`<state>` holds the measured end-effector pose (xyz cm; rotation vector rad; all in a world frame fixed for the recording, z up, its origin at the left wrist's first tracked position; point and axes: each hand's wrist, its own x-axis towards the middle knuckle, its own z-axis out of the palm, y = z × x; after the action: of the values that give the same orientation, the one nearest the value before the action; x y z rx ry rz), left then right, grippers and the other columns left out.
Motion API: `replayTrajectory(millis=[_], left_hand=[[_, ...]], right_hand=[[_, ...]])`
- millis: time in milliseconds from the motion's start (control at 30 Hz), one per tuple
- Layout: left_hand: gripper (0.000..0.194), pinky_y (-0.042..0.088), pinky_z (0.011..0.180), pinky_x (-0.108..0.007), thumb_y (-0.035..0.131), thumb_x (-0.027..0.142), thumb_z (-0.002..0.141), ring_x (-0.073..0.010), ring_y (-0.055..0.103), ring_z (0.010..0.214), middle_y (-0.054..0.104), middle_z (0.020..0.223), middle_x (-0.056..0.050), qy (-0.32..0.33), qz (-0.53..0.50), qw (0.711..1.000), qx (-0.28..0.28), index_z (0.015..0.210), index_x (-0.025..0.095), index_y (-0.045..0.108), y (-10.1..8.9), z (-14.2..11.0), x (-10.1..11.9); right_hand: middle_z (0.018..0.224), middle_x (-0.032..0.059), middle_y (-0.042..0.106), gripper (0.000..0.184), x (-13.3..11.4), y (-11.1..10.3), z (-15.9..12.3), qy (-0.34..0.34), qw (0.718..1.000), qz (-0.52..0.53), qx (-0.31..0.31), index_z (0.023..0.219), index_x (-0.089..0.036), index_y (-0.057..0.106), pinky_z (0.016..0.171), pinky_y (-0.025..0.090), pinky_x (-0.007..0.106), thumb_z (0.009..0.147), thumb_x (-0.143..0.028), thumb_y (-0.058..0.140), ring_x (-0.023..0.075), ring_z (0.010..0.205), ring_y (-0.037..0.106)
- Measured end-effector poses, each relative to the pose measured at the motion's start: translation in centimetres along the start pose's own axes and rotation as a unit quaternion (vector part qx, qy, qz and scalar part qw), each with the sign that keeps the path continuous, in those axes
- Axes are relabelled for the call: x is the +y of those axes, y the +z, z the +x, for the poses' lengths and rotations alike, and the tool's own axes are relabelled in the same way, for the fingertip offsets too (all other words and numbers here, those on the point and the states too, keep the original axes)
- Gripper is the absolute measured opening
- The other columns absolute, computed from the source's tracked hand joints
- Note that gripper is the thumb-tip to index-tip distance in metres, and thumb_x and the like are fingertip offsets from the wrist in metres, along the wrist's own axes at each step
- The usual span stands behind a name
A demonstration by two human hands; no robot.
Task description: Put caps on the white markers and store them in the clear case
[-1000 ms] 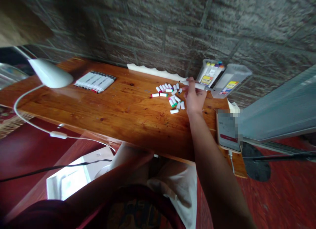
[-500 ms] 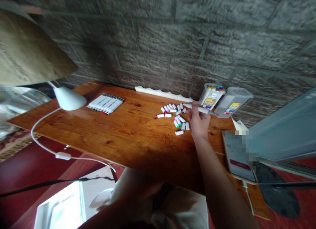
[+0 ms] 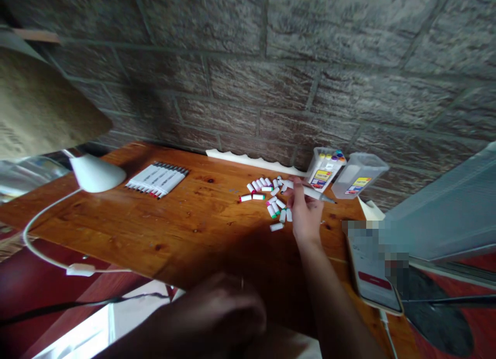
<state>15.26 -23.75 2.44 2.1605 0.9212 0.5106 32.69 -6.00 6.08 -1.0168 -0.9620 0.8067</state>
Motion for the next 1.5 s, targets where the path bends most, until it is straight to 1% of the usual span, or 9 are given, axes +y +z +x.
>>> replayTrajectory(millis=[133,267,333,500,767,1033,1300,1400,1500], left_hand=[[0.029,0.046,0.079,-0.028,0.044,0.038,0.098,-0.0172,0.063,0.085,0.070,0.094,-0.005,-0.042,0.135,0.980,0.142,0.109,0.023,0.067,-6.6,8.2,-1.4],[0.029,0.043,0.068,-0.023,0.045,0.034,0.097,-0.0121,0.058,0.067,0.067,0.078,-0.003,-0.011,0.151,0.963,0.225,0.103,0.017,0.067,-8.7,11.6,-4.3],[0.029,0.042,0.068,-0.022,0.045,0.034,0.097,-0.0105,0.057,0.065,0.067,0.079,-0.003,-0.005,0.153,0.950,0.271,0.105,0.016,0.067,-8.4,11.7,-5.8],[0.029,0.041,0.066,-0.021,0.045,0.033,0.096,-0.0094,0.053,0.062,0.061,0.069,0.000,0.020,0.158,0.948,0.277,0.101,0.015,0.066,-6.9,10.9,-6.8],[0.025,0.043,0.066,-0.022,0.046,0.032,0.096,-0.0109,0.059,0.068,0.062,0.069,-0.001,0.086,0.149,0.950,0.261,0.095,0.017,0.067,-6.1,10.5,-4.8],[0.023,0.047,0.066,-0.021,0.046,0.029,0.098,-0.0103,0.064,0.072,0.070,0.078,-0.002,0.097,0.096,0.956,0.261,0.098,0.020,0.067,-6.5,8.6,-3.1],[0.021,0.050,0.065,-0.021,0.047,0.028,0.098,-0.0076,0.065,0.069,0.072,0.083,0.001,0.081,-0.010,0.963,0.258,0.097,0.020,0.067,-7.7,7.8,-1.2],[0.021,0.050,0.063,-0.020,0.050,0.031,0.097,-0.0080,0.064,0.066,0.070,0.076,0.001,0.083,-0.090,0.982,0.145,0.093,0.020,0.067,-7.5,5.4,0.3],[0.022,0.051,0.064,-0.023,0.050,0.033,0.096,-0.0114,0.064,0.067,0.070,0.077,-0.002,0.084,-0.094,0.988,-0.092,0.091,0.020,0.067,-3.0,2.1,0.2]], right_hand=[[0.062,-0.0020,0.063,0.040,0.3,-0.2,0.1,0.019,0.999,0.025,-0.002,0.090,-0.017,0.070,0.040,0.027,0.021,0.076,-0.054,0.067,0.0068,0.042,0.040],[0.060,-0.0016,0.062,0.040,0.7,-0.2,0.3,0.032,0.999,0.011,-0.004,0.085,-0.016,0.068,0.039,0.028,0.022,0.076,-0.056,0.065,0.0076,0.041,0.041],[0.058,-0.0021,0.060,0.038,0.9,-0.1,0.4,0.026,1.000,0.012,-0.001,0.080,-0.017,0.067,0.038,0.027,0.022,0.077,-0.055,0.064,0.0069,0.039,0.040],[0.058,-0.0031,0.058,0.033,0.9,0.4,0.4,-0.006,1.000,-0.010,-0.017,0.081,-0.020,0.066,0.038,0.027,0.023,0.083,-0.052,0.057,0.0080,0.038,0.041],[0.054,-0.0008,0.059,0.023,0.4,0.5,0.0,-0.064,0.998,-0.009,-0.018,0.079,-0.014,0.067,0.037,0.021,0.024,0.087,-0.034,0.058,0.0065,0.035,0.037],[0.058,-0.0013,0.061,0.023,1.5,0.3,0.1,-0.092,0.994,-0.053,-0.027,0.082,-0.014,0.066,0.038,0.025,0.021,0.085,-0.037,0.065,0.0043,0.037,0.040],[0.087,-0.0013,0.070,0.017,0.8,-0.1,-0.2,-0.157,0.984,-0.076,-0.036,0.083,-0.019,0.067,0.037,0.028,0.019,0.091,-0.026,0.053,0.0040,0.053,0.059],[0.089,-0.0040,0.070,0.018,0.9,-0.1,0.2,-0.180,0.980,-0.071,-0.036,0.082,-0.021,0.065,0.036,0.025,0.018,0.093,-0.028,0.052,0.0019,0.051,0.056],[0.083,-0.0041,0.069,0.017,1.2,-0.2,0.9,-0.196,0.980,-0.037,-0.015,0.079,-0.020,0.062,0.033,0.024,0.018,0.093,-0.028,0.055,0.0017,0.044,0.052]])
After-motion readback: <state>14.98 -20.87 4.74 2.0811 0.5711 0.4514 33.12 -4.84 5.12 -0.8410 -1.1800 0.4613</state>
